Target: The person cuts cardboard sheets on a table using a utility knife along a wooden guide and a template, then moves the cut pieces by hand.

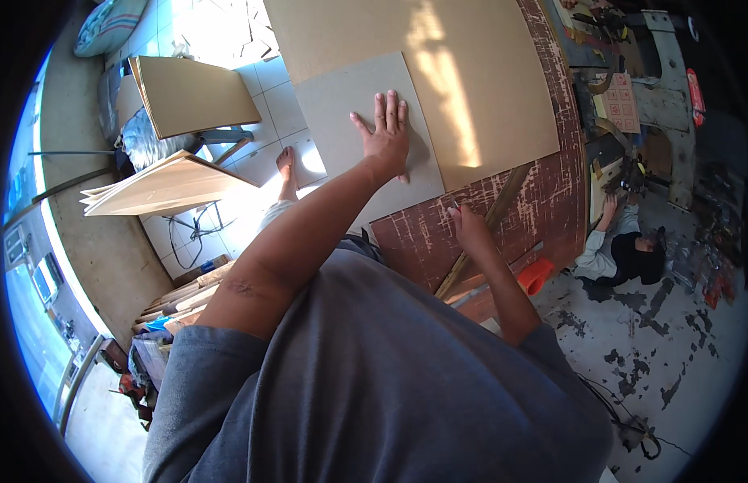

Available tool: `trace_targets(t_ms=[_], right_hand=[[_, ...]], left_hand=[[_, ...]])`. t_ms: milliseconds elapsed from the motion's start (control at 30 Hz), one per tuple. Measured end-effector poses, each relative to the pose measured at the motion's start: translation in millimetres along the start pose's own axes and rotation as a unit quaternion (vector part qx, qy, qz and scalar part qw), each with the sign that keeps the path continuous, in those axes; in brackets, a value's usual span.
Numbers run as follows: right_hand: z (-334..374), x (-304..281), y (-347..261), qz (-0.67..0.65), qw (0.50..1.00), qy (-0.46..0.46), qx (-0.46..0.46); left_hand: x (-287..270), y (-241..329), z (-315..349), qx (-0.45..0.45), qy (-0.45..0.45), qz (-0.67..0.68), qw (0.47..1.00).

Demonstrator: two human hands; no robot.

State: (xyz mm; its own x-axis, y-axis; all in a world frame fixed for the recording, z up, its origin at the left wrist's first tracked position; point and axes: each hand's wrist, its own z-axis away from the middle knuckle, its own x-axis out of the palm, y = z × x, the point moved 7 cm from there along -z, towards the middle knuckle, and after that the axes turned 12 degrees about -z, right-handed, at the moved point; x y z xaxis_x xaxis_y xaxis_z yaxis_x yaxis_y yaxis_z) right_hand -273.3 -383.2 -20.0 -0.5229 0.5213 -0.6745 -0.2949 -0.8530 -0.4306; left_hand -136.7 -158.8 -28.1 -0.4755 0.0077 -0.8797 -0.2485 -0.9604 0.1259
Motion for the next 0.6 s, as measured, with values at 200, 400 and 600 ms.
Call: trace_targets(t_ms=[200,400,600], right_hand=[[3,-14,-11,-0.314,0.934,0.133,0.102],[-14,16,20,-0.669,0.683,0.284,0.068],[-15,23,27,-0.701,0.64,0.3,0.094]], left_hand=[[-3,-2,1,0.003,-0.006,-0.01,1.0],[-4,-9,7,0.058,0.072,0.074,0.993],[1,-126,66,-0.137,0.375,0.321,0.859]])
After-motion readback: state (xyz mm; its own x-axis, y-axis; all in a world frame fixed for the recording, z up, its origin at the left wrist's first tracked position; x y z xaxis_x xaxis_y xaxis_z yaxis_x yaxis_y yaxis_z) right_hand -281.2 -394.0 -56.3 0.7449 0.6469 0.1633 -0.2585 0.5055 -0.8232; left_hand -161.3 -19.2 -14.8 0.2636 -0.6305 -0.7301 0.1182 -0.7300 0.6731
